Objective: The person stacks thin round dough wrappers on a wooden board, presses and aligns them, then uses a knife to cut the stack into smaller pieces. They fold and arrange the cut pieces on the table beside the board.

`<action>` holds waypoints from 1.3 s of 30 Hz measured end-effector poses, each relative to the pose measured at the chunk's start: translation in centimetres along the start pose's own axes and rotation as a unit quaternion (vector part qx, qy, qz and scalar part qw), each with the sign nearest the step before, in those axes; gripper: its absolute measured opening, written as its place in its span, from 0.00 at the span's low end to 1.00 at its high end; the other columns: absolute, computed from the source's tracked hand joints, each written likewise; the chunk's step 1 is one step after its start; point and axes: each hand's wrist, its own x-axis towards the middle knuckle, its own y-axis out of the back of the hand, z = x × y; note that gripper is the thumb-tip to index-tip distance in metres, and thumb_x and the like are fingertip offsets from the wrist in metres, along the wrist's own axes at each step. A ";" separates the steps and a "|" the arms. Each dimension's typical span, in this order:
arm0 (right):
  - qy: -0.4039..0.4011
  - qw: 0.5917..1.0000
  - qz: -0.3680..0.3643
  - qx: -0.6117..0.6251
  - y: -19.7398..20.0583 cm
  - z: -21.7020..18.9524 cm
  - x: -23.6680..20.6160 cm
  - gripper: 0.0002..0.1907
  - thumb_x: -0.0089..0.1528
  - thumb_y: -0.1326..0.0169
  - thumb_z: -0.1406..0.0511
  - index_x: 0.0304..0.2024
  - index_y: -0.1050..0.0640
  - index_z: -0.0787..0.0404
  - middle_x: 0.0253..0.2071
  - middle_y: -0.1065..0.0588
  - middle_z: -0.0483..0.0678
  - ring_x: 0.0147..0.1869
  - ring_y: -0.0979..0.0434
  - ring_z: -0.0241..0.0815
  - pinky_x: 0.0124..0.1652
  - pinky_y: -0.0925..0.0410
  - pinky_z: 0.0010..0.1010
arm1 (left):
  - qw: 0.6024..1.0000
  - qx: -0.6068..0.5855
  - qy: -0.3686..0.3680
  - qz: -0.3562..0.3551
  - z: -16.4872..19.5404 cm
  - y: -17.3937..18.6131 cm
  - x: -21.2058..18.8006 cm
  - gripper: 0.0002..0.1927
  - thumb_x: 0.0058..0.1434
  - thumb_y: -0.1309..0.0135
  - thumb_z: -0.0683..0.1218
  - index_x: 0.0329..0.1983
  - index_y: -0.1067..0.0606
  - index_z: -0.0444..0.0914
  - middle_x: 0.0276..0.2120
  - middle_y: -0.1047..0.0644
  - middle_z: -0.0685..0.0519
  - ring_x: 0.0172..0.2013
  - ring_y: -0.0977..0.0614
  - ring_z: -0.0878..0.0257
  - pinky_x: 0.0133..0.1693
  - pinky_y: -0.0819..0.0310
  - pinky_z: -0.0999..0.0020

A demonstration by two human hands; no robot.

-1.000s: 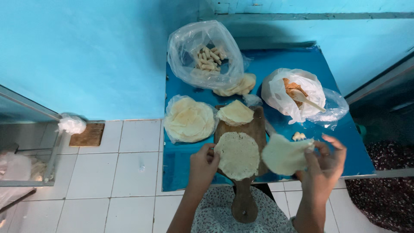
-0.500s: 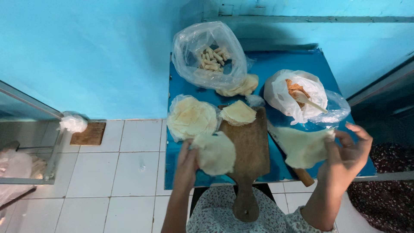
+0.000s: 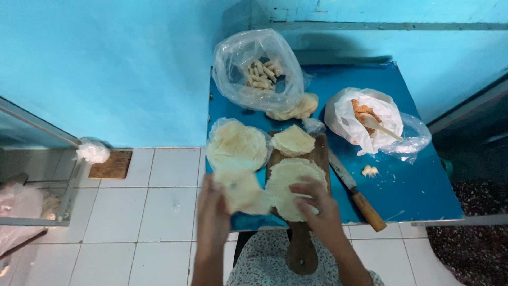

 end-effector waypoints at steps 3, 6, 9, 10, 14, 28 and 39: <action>-0.074 0.940 -0.031 0.330 2.0 0.6 0.6 0.34 0.60 0.49 0.65 0.69 0.41 0.54 0.56 0.23 0.56 0.57 0.18 0.48 0.53 0.24 0.37 | 0.991 -0.045 0.065 -0.107 -3.6 -1.7 0.6 0.27 0.64 0.52 0.43 0.67 0.37 0.36 0.61 0.25 0.49 0.59 0.23 0.60 0.58 0.29 0.64; -0.055 0.949 0.051 0.307 3.1 1.9 0.8 0.42 0.57 0.41 0.74 0.72 0.40 0.58 0.51 0.27 0.55 0.54 0.23 0.39 0.49 0.27 0.34 | 0.975 -0.030 0.092 -0.198 -7.0 -2.9 2.4 0.23 0.70 0.51 0.44 0.65 0.35 0.30 0.56 0.23 0.45 0.55 0.21 0.58 0.53 0.25 0.62; -0.077 0.966 0.076 0.235 3.8 3.7 2.0 0.43 0.54 0.40 0.75 0.70 0.40 0.58 0.48 0.26 0.54 0.46 0.24 0.40 0.46 0.30 0.31 | 0.971 0.152 0.054 -0.179 -9.0 -2.8 3.6 0.17 0.69 0.50 0.42 0.59 0.35 0.32 0.47 0.19 0.43 0.42 0.16 0.59 0.37 0.18 0.63; -0.062 0.974 0.066 0.206 3.7 4.3 2.2 0.42 0.54 0.39 0.76 0.69 0.39 0.58 0.49 0.26 0.53 0.46 0.25 0.39 0.46 0.30 0.31 | 0.961 0.215 0.019 -0.174 -9.3 -2.5 3.5 0.18 0.67 0.48 0.40 0.58 0.35 0.33 0.46 0.19 0.44 0.41 0.15 0.60 0.34 0.17 0.65; 0.026 0.993 0.036 0.109 3.2 5.7 2.4 0.39 0.53 0.40 0.79 0.66 0.35 0.62 0.52 0.25 0.53 0.53 0.27 0.40 0.52 0.32 0.31 | 0.918 0.359 -0.047 -0.163 -9.0 -2.5 2.8 0.22 0.62 0.47 0.34 0.57 0.37 0.34 0.48 0.19 0.46 0.35 0.13 0.60 0.26 0.18 0.70; 0.012 0.996 0.082 0.027 3.1 2.5 0.9 0.27 0.56 0.41 0.80 0.57 0.26 0.62 0.62 0.28 0.50 0.68 0.28 0.44 0.54 0.25 0.36 | 0.797 0.520 -0.218 -0.216 -3.9 -5.5 -2.1 0.30 0.59 0.53 0.33 0.67 0.34 0.36 0.57 0.25 0.34 0.54 0.22 0.36 0.52 0.26 0.50; -0.076 0.994 0.069 0.041 3.1 4.3 -0.3 0.25 0.54 0.41 0.80 0.53 0.25 0.64 0.55 0.26 0.50 0.59 0.26 0.40 0.43 0.23 0.33 | 0.786 0.568 -0.154 -0.189 -4.3 -5.0 -1.9 0.29 0.58 0.50 0.34 0.65 0.34 0.38 0.60 0.29 0.40 0.49 0.20 0.39 0.44 0.23 0.53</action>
